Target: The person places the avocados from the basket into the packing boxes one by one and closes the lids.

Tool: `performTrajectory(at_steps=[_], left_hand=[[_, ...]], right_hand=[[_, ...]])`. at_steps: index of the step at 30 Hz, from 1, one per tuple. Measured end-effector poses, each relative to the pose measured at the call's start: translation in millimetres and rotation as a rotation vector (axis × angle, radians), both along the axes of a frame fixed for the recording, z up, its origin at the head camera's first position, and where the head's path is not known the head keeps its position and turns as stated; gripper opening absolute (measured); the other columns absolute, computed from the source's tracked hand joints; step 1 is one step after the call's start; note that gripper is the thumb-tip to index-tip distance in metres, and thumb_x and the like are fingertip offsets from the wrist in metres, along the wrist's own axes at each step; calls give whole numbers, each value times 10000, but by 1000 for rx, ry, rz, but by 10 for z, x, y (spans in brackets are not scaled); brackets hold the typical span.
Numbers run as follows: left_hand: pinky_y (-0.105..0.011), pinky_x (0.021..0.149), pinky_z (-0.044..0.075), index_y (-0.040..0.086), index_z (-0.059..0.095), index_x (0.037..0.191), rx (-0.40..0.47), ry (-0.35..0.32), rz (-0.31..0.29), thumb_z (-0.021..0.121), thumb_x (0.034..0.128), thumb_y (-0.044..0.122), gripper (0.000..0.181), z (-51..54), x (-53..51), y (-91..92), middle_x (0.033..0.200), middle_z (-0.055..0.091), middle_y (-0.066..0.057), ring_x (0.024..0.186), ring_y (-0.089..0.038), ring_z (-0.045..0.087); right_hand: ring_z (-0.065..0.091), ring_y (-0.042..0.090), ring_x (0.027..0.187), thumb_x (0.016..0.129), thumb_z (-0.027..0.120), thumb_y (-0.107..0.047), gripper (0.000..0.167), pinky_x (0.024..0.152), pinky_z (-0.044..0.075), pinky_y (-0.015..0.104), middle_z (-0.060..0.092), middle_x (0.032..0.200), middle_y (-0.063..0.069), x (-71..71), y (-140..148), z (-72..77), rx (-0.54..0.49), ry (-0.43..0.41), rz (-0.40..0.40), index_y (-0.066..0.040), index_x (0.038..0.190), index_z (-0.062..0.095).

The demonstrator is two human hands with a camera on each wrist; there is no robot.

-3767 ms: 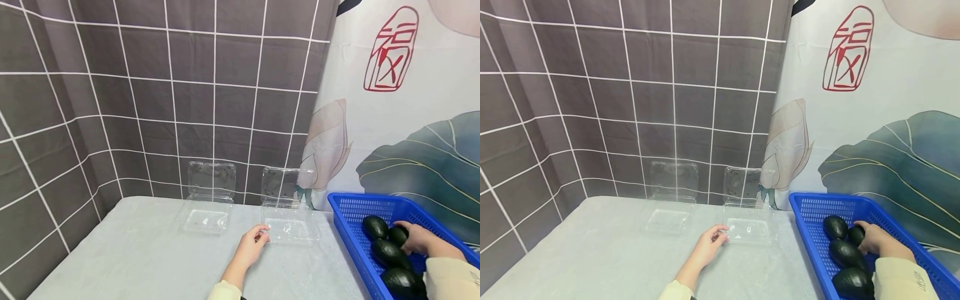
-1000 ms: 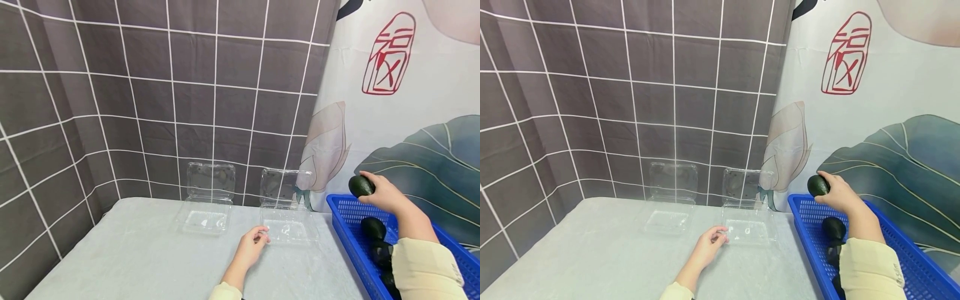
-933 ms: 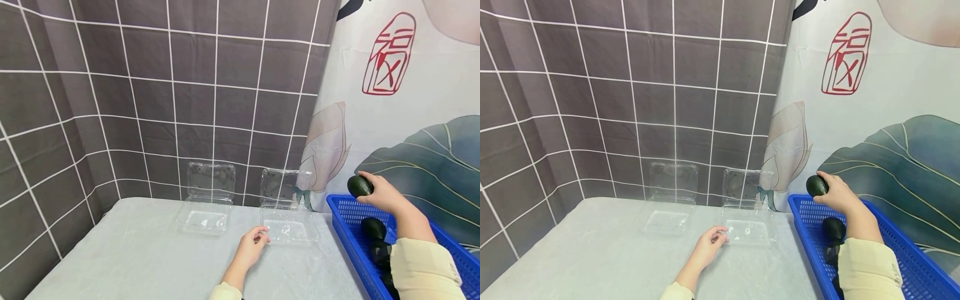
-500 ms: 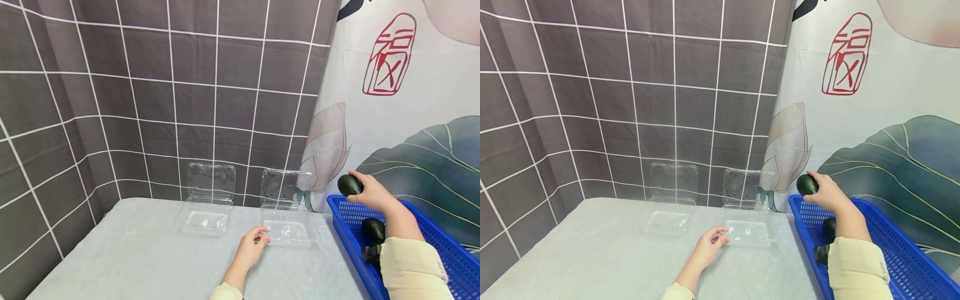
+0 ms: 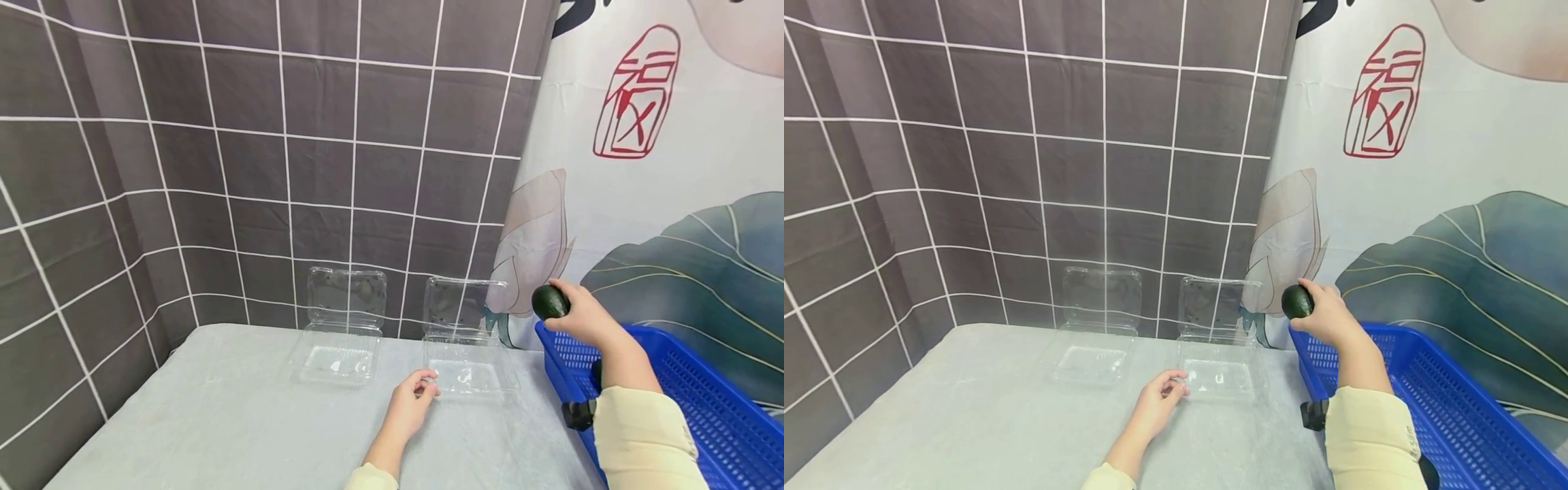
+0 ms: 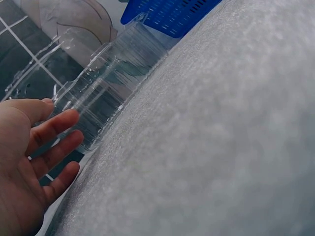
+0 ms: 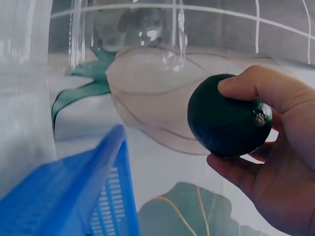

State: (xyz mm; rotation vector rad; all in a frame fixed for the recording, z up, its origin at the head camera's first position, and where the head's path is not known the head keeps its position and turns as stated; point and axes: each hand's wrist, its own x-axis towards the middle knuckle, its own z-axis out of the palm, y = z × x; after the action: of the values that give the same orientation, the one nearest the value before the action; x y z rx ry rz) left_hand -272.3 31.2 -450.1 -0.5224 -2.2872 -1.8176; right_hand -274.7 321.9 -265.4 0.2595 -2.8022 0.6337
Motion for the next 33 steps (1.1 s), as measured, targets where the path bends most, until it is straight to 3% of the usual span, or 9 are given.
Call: performTrajectory(at_steps=[6, 12, 22, 33], left_hand=[[-219, 672, 477, 43, 615, 1057, -4, -7, 13, 573, 904, 98, 169, -10, -19, 5, 750, 636, 79, 718, -44, 574], [-226, 660, 479, 30, 613, 1048, 12, 10, 11, 581, 899, 91, 164, -15, -13, 0, 746, 646, 37, 708, -77, 589], [-232, 694, 488, 60, 620, 1058, -5, -19, 16, 575, 900, 106, 170, -4, -11, 12, 760, 645, 50, 731, -64, 588], [-228, 678, 482, 40, 617, 1046, 23, 0, 6, 585, 893, 81, 162, -7, -8, 10, 752, 649, 17, 715, -85, 590]], right_hand=[[423, 492, 1010, 741, 692, -152, 806, 762, 430, 591, 331, 1222, 386, -20, -119, -44, -23, 4, -25, 83, 1381, 262], [433, 502, 1017, 733, 679, -146, 800, 772, 429, 587, 343, 1213, 404, -62, -212, -136, -31, -14, -34, 89, 1378, 267], [423, 518, 1007, 744, 679, -149, 805, 740, 446, 576, 334, 1205, 396, -35, -350, -199, -64, -65, -64, 59, 1396, 254], [409, 512, 1010, 748, 673, -137, 793, 738, 454, 568, 325, 1207, 395, -30, -472, -287, -103, -67, -81, 61, 1394, 257]])
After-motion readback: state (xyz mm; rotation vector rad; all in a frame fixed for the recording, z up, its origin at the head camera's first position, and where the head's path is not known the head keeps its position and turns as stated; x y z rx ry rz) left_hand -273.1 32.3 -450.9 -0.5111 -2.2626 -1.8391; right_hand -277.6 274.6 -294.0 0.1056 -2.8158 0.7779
